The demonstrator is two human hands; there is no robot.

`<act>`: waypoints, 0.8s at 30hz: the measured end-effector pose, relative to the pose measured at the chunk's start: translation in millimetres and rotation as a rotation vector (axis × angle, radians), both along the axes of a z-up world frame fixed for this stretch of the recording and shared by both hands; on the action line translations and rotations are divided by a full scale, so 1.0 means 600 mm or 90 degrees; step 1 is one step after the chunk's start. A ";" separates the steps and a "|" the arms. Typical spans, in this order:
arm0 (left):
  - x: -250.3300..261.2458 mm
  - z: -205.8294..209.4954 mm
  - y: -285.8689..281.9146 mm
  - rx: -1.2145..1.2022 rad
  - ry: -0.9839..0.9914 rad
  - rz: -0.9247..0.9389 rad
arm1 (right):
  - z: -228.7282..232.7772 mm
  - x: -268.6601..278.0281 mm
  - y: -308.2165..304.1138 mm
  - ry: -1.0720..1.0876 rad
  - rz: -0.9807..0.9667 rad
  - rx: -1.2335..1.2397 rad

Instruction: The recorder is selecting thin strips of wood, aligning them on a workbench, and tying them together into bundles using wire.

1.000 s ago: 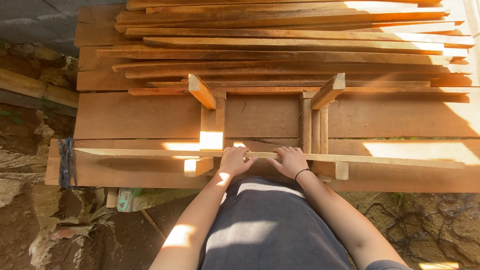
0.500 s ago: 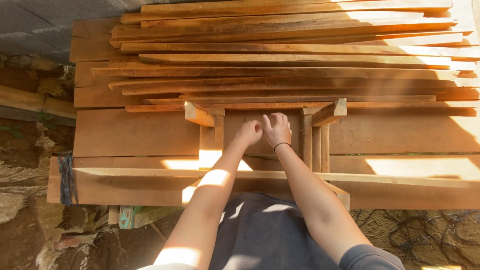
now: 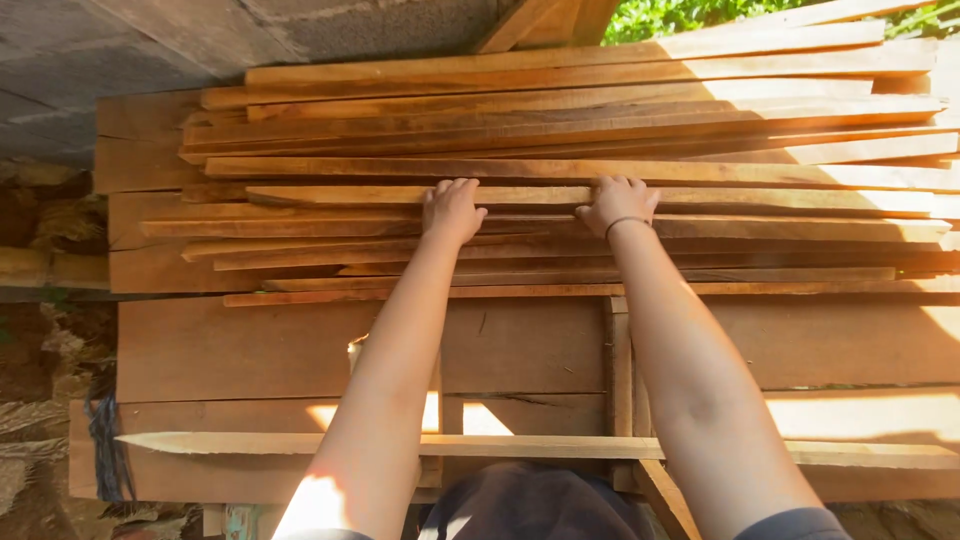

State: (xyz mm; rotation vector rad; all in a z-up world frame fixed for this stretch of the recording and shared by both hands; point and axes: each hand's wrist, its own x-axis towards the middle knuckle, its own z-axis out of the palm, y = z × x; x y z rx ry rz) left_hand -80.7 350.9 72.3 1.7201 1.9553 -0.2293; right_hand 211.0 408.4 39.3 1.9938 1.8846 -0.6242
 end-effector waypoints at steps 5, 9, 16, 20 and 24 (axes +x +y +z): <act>-0.005 0.010 0.014 0.010 0.031 -0.041 | 0.005 0.022 0.039 -0.049 0.172 -0.041; -0.008 0.058 0.009 0.060 0.056 -0.087 | 0.092 0.024 0.016 -0.025 0.247 -0.009; -0.004 0.313 -0.084 0.179 0.069 -0.133 | 0.386 0.042 -0.091 0.156 0.332 0.148; 0.037 0.456 -0.171 0.191 0.014 -0.183 | 0.477 0.053 -0.174 0.173 0.337 0.145; 0.077 0.495 -0.262 0.187 -0.097 -0.200 | 0.502 0.059 -0.269 0.095 0.356 0.127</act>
